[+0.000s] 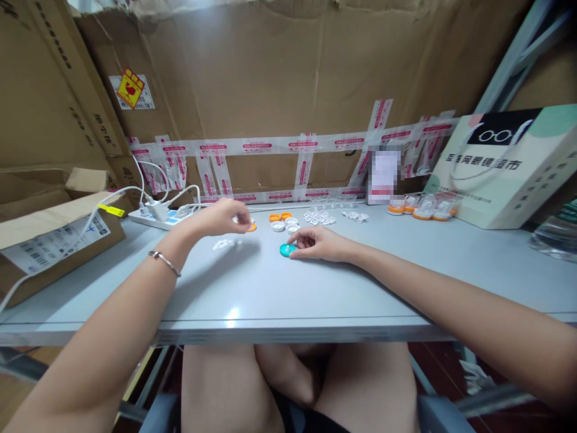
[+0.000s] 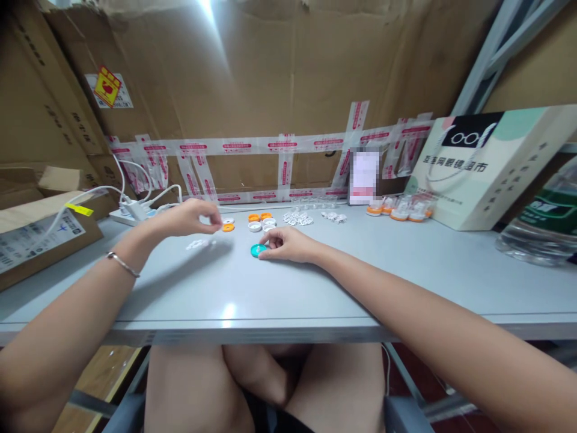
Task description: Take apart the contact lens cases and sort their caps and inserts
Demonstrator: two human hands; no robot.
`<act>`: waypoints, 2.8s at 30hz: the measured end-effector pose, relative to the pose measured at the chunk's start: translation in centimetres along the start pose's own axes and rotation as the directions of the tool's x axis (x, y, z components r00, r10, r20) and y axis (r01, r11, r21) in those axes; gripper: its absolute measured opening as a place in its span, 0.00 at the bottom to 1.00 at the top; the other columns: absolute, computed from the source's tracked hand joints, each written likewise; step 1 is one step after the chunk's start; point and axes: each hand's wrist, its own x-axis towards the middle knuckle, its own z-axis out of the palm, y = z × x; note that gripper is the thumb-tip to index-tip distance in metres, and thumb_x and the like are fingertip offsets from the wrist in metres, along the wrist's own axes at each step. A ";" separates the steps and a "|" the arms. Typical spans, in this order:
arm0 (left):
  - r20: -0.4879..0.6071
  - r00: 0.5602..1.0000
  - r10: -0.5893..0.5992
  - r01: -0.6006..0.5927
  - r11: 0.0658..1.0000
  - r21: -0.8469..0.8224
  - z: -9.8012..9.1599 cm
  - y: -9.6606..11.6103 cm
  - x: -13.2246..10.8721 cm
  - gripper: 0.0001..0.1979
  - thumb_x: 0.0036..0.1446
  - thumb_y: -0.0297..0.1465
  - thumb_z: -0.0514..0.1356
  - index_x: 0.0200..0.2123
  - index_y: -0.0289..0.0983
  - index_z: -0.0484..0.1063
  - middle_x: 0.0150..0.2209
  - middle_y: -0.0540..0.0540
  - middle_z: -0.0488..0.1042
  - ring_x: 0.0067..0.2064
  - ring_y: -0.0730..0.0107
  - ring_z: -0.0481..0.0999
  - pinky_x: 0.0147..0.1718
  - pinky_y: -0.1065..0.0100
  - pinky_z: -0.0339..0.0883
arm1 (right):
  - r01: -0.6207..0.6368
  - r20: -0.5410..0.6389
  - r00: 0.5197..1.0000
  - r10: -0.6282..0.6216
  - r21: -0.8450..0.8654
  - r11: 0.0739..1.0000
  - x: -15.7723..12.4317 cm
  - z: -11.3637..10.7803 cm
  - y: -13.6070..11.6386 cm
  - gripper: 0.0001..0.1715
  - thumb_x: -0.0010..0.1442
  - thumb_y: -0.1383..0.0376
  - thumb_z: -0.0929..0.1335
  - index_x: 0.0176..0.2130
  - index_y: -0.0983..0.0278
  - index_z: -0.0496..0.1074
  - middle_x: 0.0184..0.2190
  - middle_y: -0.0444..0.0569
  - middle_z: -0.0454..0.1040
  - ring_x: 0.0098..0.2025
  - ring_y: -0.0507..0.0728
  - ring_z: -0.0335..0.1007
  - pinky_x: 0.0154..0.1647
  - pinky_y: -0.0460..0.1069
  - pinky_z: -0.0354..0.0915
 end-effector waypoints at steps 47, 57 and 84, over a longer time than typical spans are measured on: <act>0.096 0.765 0.636 -0.523 0.529 0.668 5.0 5.2 1.4 0.13 0.59 0.21 0.47 0.27 0.33 0.68 0.27 0.46 0.72 0.30 0.72 0.68 0.35 0.65 0.54 | 0.039 -0.032 0.999 -0.039 0.005 0.999 0.4 0.2 0.6 0.21 0.41 0.53 0.71 0.28 0.67 0.67 0.20 0.39 0.58 0.23 0.47 0.51 0.23 0.45 0.49; 0.109 0.767 0.633 -0.526 0.522 0.671 5.2 5.0 1.5 0.13 0.60 0.22 0.47 0.27 0.34 0.68 0.28 0.46 0.72 0.31 0.72 0.68 0.36 0.64 0.54 | 0.036 -0.042 0.998 -0.036 0.002 0.999 0.4 0.3 0.5 0.20 0.41 0.54 0.70 0.28 0.66 0.66 0.20 0.39 0.58 0.23 0.47 0.51 0.23 0.45 0.49; -0.053 0.889 0.455 -0.339 0.732 0.591 6.3 6.4 1.5 0.07 0.56 0.22 0.51 0.29 0.31 0.67 0.27 0.43 0.73 0.30 0.66 0.71 0.33 0.62 0.51 | 0.022 -0.090 0.996 -0.026 -0.040 0.999 0.4 0.6 0.4 0.16 0.41 0.57 0.69 0.24 0.64 0.61 0.18 0.38 0.56 0.22 0.47 0.50 0.23 0.45 0.49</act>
